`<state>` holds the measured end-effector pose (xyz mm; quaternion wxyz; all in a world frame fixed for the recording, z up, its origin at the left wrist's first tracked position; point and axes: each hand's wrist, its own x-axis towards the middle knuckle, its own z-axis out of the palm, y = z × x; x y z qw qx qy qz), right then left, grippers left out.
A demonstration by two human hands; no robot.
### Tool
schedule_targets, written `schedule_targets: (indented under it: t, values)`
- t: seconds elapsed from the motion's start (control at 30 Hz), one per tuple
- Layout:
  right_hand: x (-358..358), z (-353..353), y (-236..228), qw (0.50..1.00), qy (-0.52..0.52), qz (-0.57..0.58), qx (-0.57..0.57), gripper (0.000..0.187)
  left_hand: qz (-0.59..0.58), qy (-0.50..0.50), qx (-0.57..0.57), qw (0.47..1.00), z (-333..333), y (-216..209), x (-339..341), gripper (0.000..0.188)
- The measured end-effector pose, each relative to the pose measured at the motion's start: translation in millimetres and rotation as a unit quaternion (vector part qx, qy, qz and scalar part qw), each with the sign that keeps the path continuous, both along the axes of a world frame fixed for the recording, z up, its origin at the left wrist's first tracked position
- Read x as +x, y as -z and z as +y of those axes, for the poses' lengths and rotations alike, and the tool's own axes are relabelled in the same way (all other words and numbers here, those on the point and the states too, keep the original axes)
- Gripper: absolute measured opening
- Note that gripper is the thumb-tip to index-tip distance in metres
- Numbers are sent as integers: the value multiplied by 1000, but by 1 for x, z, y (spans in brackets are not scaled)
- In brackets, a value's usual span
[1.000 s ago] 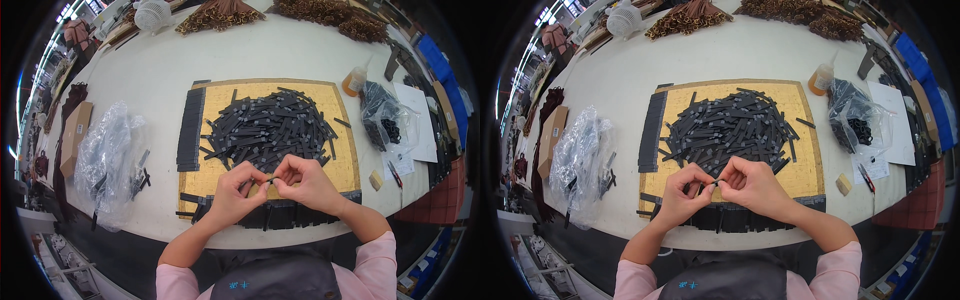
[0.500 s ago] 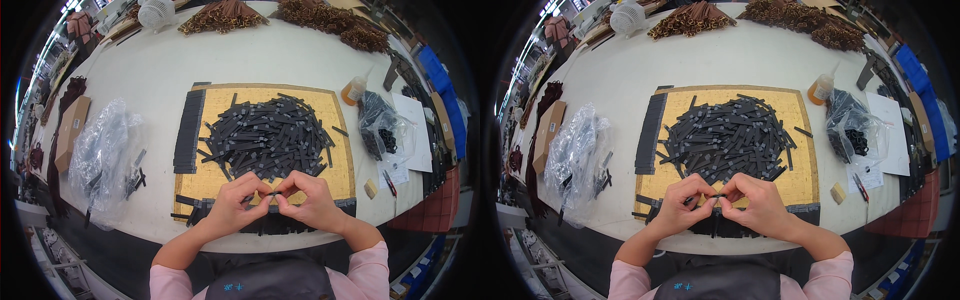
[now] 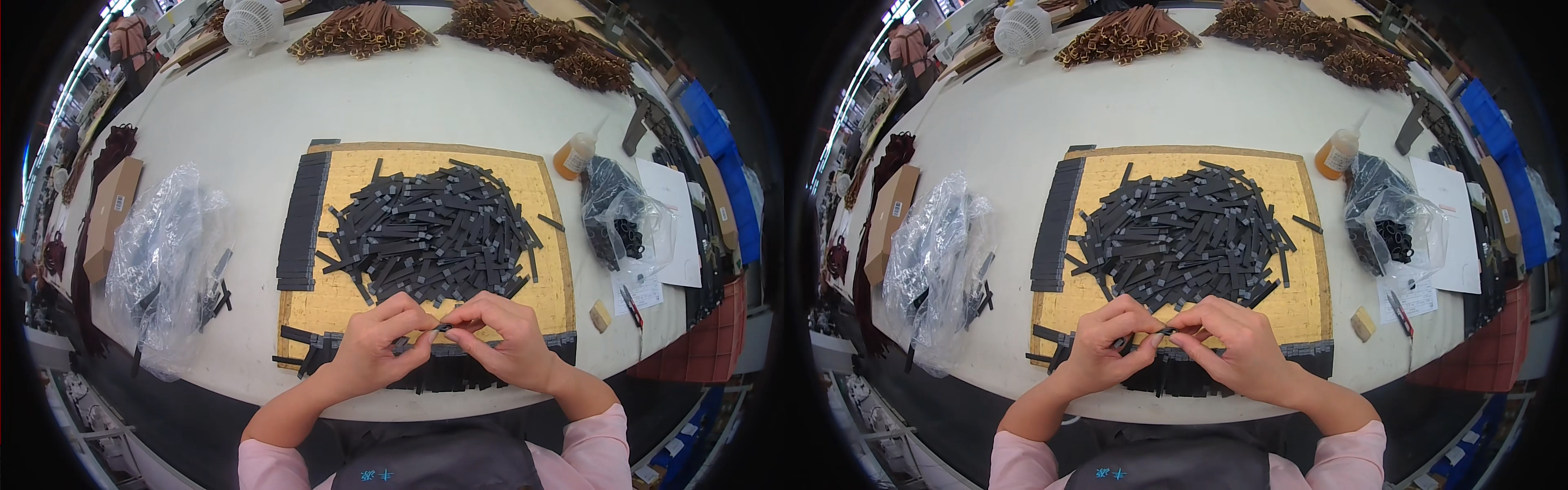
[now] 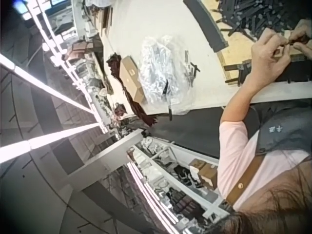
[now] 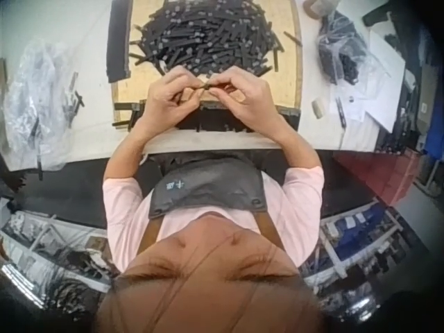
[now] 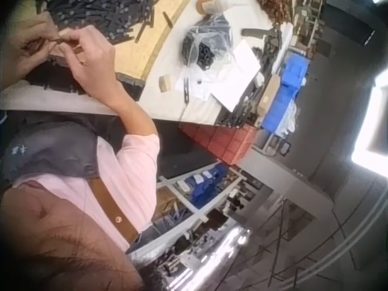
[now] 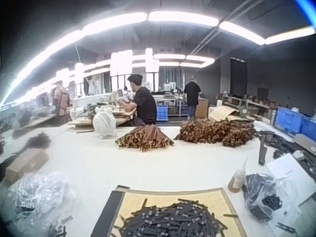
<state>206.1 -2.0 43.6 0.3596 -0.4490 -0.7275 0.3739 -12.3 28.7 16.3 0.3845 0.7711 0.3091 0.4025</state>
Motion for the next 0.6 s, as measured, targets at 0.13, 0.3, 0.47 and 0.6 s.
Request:
schedule_targets:
  t: [0.13, 0.3, 0.47, 0.6]
  values:
    - [1, 1, 2, 997, 4, -43, 67, 18, 40, -8, 64, 997, 0, 0, 1, 21]
    - [1, 2, 6, 991, 18, -61, 118, 21, 77, -11, 93, 993, 0, 3, -1, 28]
    - [-2, 1, 11, 990, 32, -48, 130, 18, 73, -19, 116, 990, 0, 7, 0, 34]
    - [-3, 1, 13, 987, 40, -55, 146, 20, 86, -16, 136, 987, 1, 8, 0, 41]
